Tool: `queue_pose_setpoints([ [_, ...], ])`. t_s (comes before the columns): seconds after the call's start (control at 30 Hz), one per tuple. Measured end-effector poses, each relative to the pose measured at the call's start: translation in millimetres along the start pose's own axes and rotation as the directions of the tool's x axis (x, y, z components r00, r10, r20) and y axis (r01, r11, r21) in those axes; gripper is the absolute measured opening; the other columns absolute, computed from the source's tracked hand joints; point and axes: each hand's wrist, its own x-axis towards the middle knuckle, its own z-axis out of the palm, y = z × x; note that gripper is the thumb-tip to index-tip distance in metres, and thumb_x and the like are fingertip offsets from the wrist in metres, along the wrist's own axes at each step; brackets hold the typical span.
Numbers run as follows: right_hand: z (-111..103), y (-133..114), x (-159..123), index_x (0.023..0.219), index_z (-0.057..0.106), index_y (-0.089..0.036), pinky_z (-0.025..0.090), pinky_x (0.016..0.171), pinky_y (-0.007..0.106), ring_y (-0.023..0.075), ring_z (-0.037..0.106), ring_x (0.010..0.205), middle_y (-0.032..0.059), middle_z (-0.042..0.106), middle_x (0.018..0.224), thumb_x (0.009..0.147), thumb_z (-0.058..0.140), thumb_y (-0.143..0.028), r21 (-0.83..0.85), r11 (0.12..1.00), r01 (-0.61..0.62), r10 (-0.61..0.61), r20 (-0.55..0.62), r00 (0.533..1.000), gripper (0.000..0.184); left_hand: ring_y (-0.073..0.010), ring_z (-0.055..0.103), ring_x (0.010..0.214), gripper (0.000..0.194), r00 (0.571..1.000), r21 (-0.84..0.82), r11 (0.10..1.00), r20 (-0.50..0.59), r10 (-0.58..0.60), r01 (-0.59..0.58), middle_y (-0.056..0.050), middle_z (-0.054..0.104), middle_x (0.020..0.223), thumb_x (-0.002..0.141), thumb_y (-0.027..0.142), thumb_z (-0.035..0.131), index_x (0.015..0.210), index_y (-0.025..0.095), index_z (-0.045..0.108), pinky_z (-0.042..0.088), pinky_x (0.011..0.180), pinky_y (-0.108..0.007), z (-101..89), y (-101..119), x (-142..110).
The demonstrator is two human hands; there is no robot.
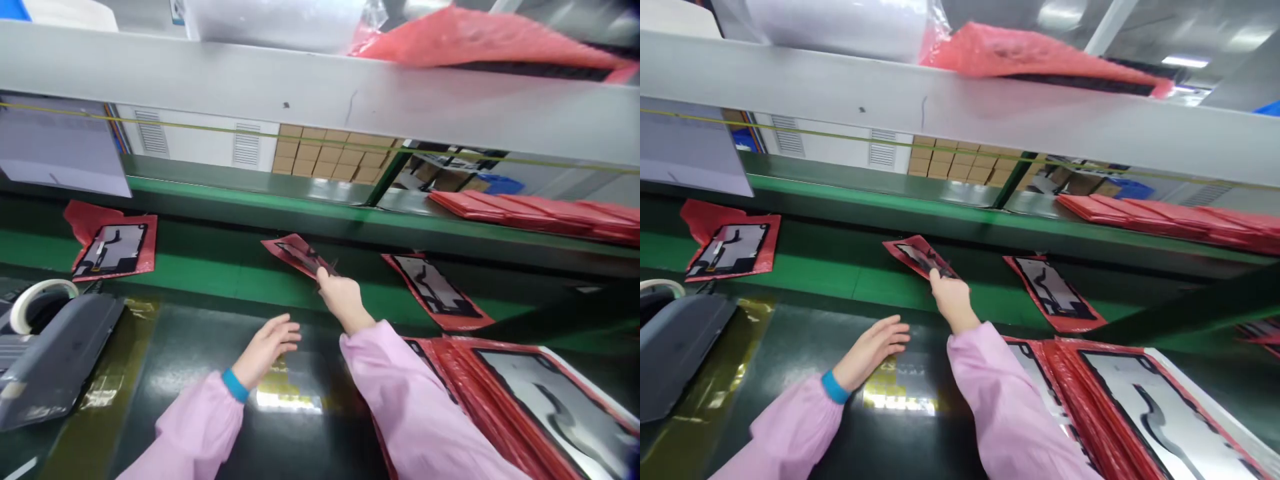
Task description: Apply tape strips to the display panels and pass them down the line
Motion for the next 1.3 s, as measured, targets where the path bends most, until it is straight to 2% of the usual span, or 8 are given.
queue_pose_setpoints([
  [0.2,-9,-89,-106,0.097,0.058,-0.02,0.048,0.06,0.027,0.0244,0.074,0.07,0.01,0.075,0.077,0.091,0.057,-0.025,0.269,0.95,0.158,-0.154,-0.036,0.987,0.008,-0.0194,0.07,0.091,0.057,0.977,-0.216,0.976,-0.212,-0.011,-0.036,-0.007,0.07,0.11,0.074,0.028,0.074,0.127,0.025,0.052,0.055,0.081,-0.03,3.2,9,26],
  [0.33,13,-65,-165,0.092,0.051,-0.025,0.054,0.062,0.03,0.0198,0.072,0.066,0.0077,0.076,0.084,0.1,0.035,-0.056,0.936,0.346,0.062,0.092,-0.099,0.991,0.036,-0.0184,0.071,0.084,0.075,0.948,-0.249,0.968,-0.307,-0.08,0.001,-0.003,0.072,0.104,0.057,0.003,0.069,0.127,0.025,0.051,0.056,0.075,-0.028,-34.9,11,-19],
  [0.47,43,-31,-194,0.102,0.057,-0.022,0.047,0.046,0.028,0.0138,0.054,0.042,-0.0004,0.065,0.064,0.088,0.046,-0.073,0.993,-0.004,-0.115,0.431,0.106,0.896,0.053,-0.0219,0.073,0.09,0.081,0.921,-0.245,0.968,-0.359,-0.15,0.062,-0.005,0.072,0.114,0.057,0.004,0.072,0.132,0.025,0.049,0.059,0.075,-0.029,-76.7,13,-98],
  [0.6,63,-38,-216,0.082,0.059,-0.022,0.046,0.049,0.027,0.0141,0.055,0.05,0.0003,0.063,0.065,0.074,0.071,-0.066,0.975,0.067,-0.212,0.42,0.165,0.893,0.047,-0.0304,0.066,0.116,0.078,0.894,-0.07,0.987,-0.418,-0.164,0.148,-0.008,0.06,0.139,0.071,0.025,0.076,0.141,0.03,0.043,0.059,0.089,-0.039,-100.9,-3,-160],
  [0.7,68,-49,-229,0.077,0.057,-0.022,0.04,0.045,0.025,0.0121,0.049,0.046,-0.0042,0.054,0.056,0.076,0.072,-0.062,0.957,0.158,-0.245,0.443,0.153,0.884,0.043,-0.0312,0.038,0.144,0.072,0.843,0.238,0.971,-0.527,0.109,0.022,-0.012,0.04,0.157,0.084,0.039,0.067,0.149,0.027,0.036,0.04,0.114,-0.045,-109.6,-25,-184],
  [0.87,67,-52,-237,0.077,0.055,-0.022,0.038,0.042,0.024,0.0104,0.047,0.042,-0.0043,0.057,0.057,0.079,0.069,-0.062,0.916,0.248,-0.316,0.453,0.179,0.873,0.042,-0.0284,0.015,0.153,0.068,0.803,0.822,0.558,-0.257,0.538,-0.11,-0.005,0.022,0.166,0.096,0.029,0.054,0.156,0.035,0.023,0.018,0.122,-0.051,-111.0,-37,-211],
  [1.0,69,-52,-236,0.076,0.054,-0.022,0.036,0.039,0.023,0.0091,0.045,0.038,-0.0036,0.06,0.058,0.08,0.068,-0.061,0.911,0.243,-0.334,0.434,0.206,0.877,0.042,-0.0282,0.021,0.151,0.064,0.842,0.935,0.324,-0.053,0.536,-0.147,-0.006,0.034,0.161,0.098,0.02,0.048,0.156,0.035,0.025,0.027,0.12,-0.052,-110.1,-25,-226],
  [1.3,66,-52,-231,0.068,0.052,-0.021,0.03,0.034,0.02,0.0076,0.042,0.036,-0.0012,0.062,0.053,0.075,0.074,-0.062,0.965,0.112,-0.237,0.464,0.161,0.871,0.047,-0.0261,0.04,0.143,0.056,0.908,0.956,0.192,0.13,0.397,-0.221,-0.01,0.044,0.155,0.097,0.017,0.049,0.15,0.028,0.036,0.044,0.111,-0.039,-111.2,-27,-240],
])
